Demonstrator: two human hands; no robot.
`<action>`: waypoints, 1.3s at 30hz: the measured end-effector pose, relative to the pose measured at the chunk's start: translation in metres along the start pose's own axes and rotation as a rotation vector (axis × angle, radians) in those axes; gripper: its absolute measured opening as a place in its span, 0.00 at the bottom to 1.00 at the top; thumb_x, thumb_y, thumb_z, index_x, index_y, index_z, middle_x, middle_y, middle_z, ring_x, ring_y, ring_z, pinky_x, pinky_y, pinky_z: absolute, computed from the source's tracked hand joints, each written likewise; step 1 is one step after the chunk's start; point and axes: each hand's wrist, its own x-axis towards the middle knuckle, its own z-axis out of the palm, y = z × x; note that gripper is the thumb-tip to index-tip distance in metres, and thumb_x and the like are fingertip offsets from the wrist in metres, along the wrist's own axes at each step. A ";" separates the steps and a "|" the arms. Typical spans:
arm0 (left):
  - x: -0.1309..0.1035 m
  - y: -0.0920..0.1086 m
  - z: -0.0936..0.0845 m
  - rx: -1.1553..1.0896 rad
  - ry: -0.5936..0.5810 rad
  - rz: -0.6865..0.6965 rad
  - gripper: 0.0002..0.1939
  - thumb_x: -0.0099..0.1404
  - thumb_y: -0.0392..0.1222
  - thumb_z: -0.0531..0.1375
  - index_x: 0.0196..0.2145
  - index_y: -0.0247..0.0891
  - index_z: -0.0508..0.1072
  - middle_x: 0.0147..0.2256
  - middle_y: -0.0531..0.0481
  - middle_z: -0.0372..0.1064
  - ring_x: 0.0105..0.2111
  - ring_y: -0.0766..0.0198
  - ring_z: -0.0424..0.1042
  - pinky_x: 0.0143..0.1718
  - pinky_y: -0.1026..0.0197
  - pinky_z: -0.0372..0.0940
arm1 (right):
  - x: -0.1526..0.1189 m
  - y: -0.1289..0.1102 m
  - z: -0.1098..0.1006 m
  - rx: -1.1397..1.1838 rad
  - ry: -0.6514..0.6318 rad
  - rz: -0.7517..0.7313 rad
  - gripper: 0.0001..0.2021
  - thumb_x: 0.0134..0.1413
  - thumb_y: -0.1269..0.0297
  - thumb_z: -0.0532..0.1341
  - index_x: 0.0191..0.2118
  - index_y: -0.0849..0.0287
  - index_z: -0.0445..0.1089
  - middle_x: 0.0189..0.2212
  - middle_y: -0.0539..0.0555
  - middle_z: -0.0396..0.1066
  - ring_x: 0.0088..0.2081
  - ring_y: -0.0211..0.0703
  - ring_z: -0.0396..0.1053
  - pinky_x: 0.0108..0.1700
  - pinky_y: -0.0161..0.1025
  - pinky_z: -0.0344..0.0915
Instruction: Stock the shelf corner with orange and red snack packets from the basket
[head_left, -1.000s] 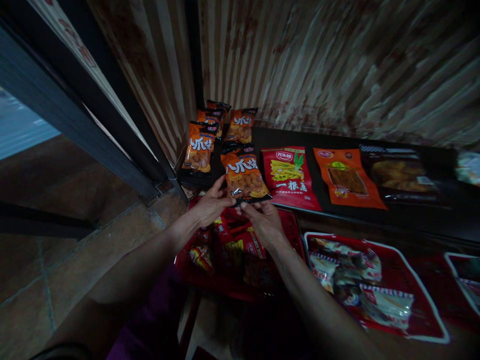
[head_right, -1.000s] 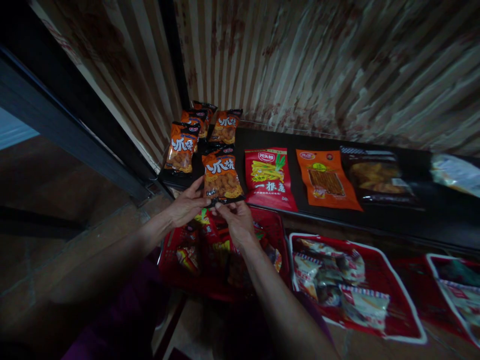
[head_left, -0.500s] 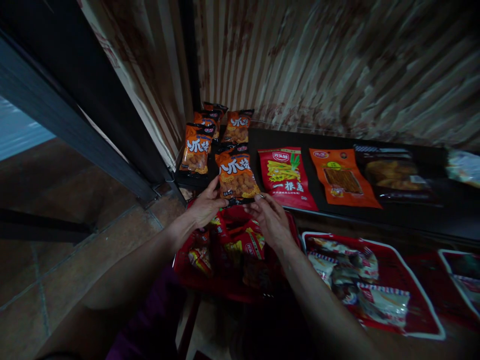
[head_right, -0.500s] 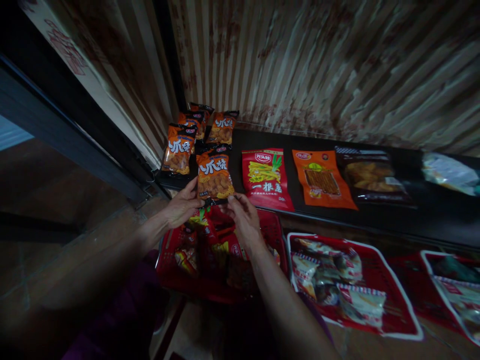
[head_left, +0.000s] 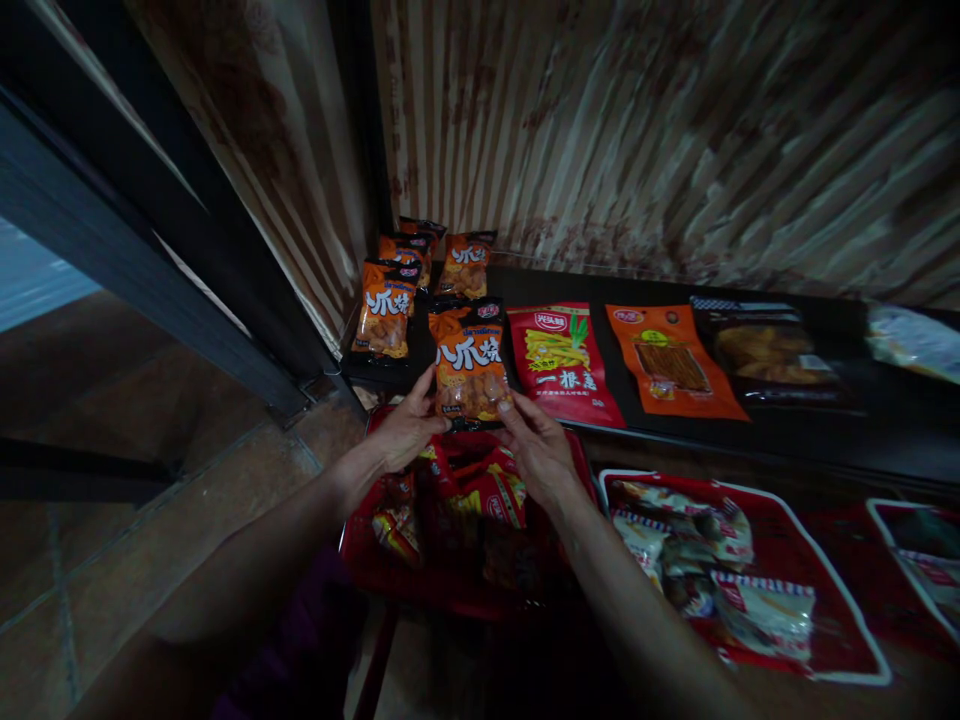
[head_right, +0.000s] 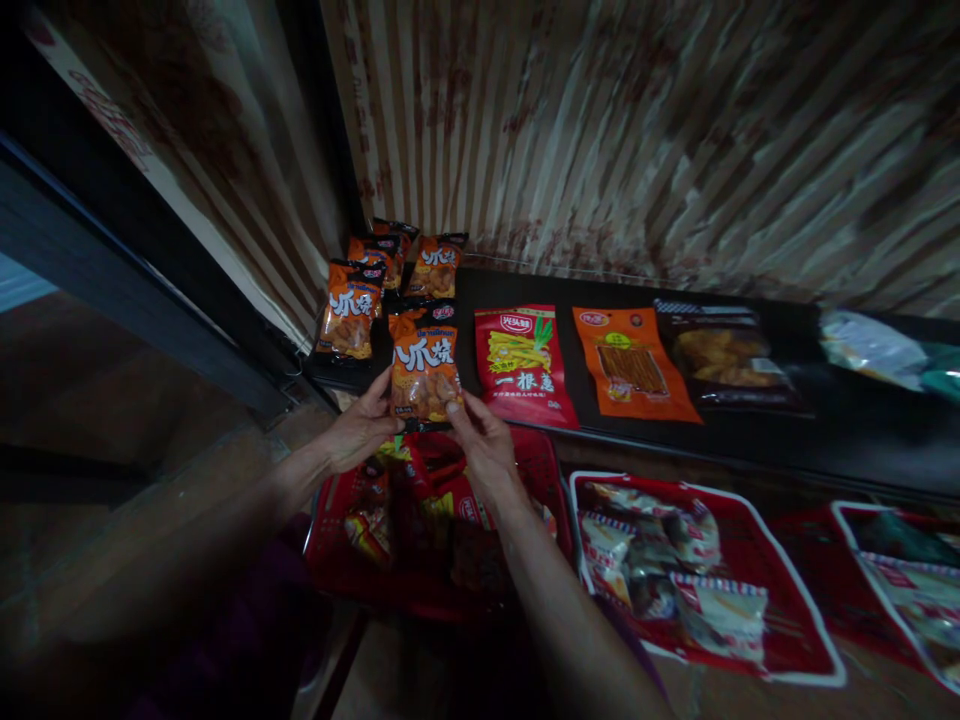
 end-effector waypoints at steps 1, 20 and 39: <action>0.000 0.000 0.000 0.007 -0.005 0.008 0.50 0.45 0.26 0.65 0.63 0.48 0.54 0.53 0.46 0.67 0.50 0.58 0.68 0.54 0.55 0.57 | 0.000 0.000 0.000 -0.004 0.001 0.000 0.20 0.36 0.54 0.72 0.40 0.51 0.77 0.39 0.49 0.78 0.40 0.46 0.74 0.42 0.44 0.72; 0.005 0.051 -0.023 0.033 0.150 0.231 0.24 0.55 0.46 0.66 0.49 0.42 0.72 0.38 0.49 0.74 0.39 0.63 0.72 0.46 0.57 0.64 | 0.011 -0.004 -0.038 -0.207 0.062 -0.106 0.17 0.37 0.55 0.70 0.37 0.54 0.78 0.34 0.52 0.79 0.36 0.50 0.76 0.43 0.49 0.71; 0.023 0.038 -0.008 0.305 0.387 0.233 0.18 0.42 0.54 0.70 0.22 0.36 0.75 0.21 0.56 0.69 0.23 0.70 0.65 0.28 0.66 0.62 | -0.002 -0.015 -0.047 -0.481 -0.202 -0.048 0.20 0.38 0.50 0.70 0.39 0.52 0.78 0.39 0.51 0.79 0.42 0.52 0.75 0.48 0.49 0.70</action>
